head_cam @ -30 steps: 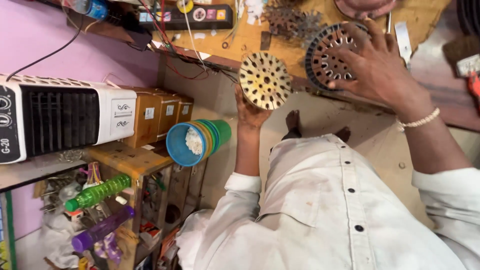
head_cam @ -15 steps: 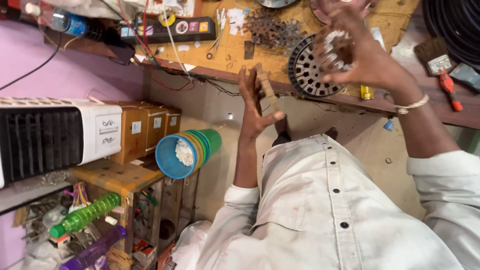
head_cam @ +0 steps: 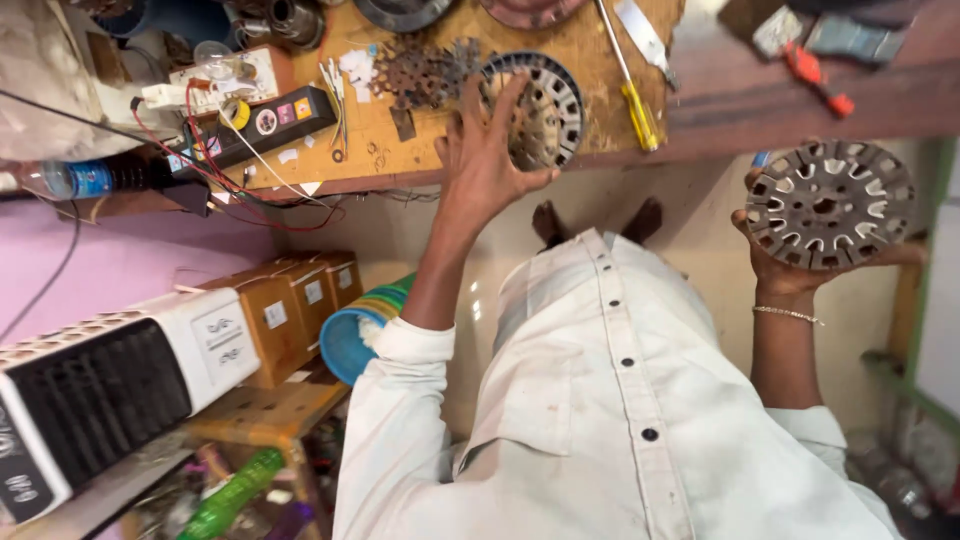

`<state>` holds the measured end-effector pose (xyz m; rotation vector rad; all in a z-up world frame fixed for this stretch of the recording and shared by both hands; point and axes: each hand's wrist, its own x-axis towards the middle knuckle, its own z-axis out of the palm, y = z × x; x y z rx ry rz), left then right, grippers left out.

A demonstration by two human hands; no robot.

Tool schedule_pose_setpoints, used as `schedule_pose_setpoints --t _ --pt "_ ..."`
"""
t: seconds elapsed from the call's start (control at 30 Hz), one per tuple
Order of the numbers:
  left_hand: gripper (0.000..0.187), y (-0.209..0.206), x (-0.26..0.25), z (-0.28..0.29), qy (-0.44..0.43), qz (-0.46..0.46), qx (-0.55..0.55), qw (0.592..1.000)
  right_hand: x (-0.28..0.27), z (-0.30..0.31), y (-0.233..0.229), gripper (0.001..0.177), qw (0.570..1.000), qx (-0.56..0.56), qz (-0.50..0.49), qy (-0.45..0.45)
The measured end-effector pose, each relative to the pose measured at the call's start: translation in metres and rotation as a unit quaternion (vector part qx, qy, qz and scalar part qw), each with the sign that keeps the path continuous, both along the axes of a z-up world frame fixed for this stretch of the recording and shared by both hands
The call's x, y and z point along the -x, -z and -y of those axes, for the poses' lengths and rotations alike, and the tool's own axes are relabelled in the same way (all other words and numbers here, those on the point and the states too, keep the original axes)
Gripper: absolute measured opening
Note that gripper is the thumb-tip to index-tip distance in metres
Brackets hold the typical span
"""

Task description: The person uses a hammer to tap a circular metal component on a green press machine, then inspects it. They then use a screwdriver to pry and adjust parts within a larger cylindrical stator assembly on a cluttered workbench.

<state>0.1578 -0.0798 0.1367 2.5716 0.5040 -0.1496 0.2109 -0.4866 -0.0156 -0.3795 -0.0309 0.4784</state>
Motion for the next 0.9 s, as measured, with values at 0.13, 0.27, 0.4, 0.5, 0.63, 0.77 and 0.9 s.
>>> schedule_pose_setpoints --t 0.13,0.27,0.4,0.5,0.63,0.77,0.9 --pt "0.122 0.001 -0.016 0.009 0.017 -0.031 -0.021 0.999 0.044 0.020 0.034 0.109 0.978 -0.169 -0.106 0.063" --pt "0.123 -0.002 -0.030 0.021 0.018 -0.093 -0.048 0.994 0.045 0.031 0.042 0.109 0.981 -0.158 -0.071 0.088" --pt "0.123 0.000 -0.038 0.024 0.011 -0.128 -0.076 0.989 0.034 0.044 0.046 0.105 0.984 -0.150 -0.053 0.082" --pt "0.124 0.001 -0.038 0.022 0.022 -0.123 -0.093 0.988 0.022 0.050 0.047 0.106 0.986 -0.142 -0.049 0.077" --pt "0.125 0.006 -0.036 0.025 0.013 -0.119 -0.116 0.986 0.010 0.047 0.042 0.109 0.980 -0.178 -0.063 0.068" --pt "0.132 0.016 -0.036 0.032 -0.001 -0.105 -0.135 0.985 0.002 0.041 0.035 0.108 0.982 -0.176 -0.054 0.043" --pt "0.133 0.021 -0.034 0.026 -0.011 -0.113 -0.111 0.987 -0.004 0.031 0.041 0.108 0.985 -0.165 -0.049 0.022"
